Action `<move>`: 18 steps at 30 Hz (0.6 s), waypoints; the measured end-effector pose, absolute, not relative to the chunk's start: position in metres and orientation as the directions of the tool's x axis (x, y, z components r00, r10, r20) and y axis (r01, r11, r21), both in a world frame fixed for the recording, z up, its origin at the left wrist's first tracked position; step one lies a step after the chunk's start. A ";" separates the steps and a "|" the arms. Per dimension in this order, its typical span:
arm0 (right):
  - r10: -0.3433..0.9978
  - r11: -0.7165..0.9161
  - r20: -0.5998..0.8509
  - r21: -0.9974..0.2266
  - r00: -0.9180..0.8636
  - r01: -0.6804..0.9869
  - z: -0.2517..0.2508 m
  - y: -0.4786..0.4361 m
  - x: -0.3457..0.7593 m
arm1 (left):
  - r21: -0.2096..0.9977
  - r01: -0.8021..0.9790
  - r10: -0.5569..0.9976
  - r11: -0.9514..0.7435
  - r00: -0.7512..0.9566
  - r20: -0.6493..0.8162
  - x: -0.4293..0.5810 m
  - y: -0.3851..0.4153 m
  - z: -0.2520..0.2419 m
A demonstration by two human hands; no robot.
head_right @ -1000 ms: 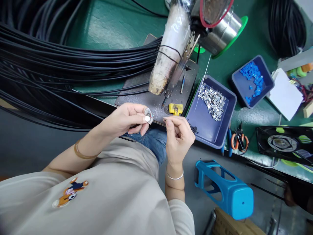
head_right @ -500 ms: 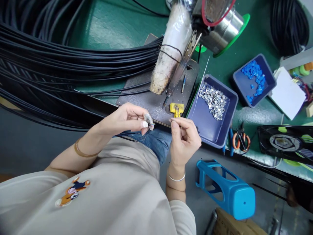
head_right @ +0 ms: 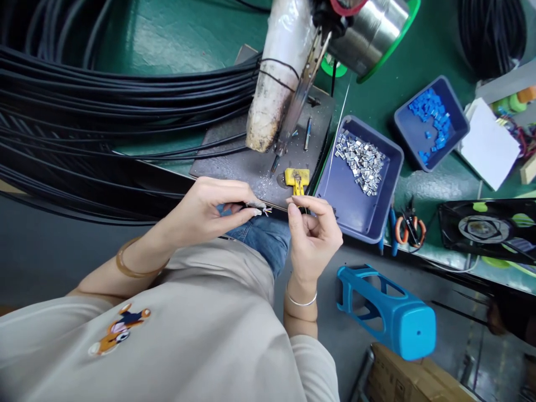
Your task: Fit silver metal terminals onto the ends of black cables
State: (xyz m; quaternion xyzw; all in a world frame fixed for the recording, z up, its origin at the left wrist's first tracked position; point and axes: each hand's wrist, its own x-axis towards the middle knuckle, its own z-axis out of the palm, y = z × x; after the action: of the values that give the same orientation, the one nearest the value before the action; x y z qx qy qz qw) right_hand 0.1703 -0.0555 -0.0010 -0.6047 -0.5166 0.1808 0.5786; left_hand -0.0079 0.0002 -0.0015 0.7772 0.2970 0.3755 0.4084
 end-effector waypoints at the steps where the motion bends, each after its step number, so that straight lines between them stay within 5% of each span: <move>1: 0.838 0.198 0.375 -0.886 0.397 0.420 -0.001 -0.056 0.170 | 0.856 0.153 0.766 -0.494 0.542 0.345 -0.008 0.000 -0.002; 18: 0.875 0.114 0.310 -0.878 0.372 0.465 -0.001 -0.060 0.170 | 0.839 0.173 0.755 -0.517 0.554 0.351 -0.009 -0.001 -0.002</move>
State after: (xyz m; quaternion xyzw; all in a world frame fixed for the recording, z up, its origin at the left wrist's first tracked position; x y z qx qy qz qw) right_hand 0.1695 -0.0595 -0.0009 -0.6369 -0.5257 0.1936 0.5295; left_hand -0.0090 -0.0006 -0.0022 0.7885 0.2942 0.3697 0.3938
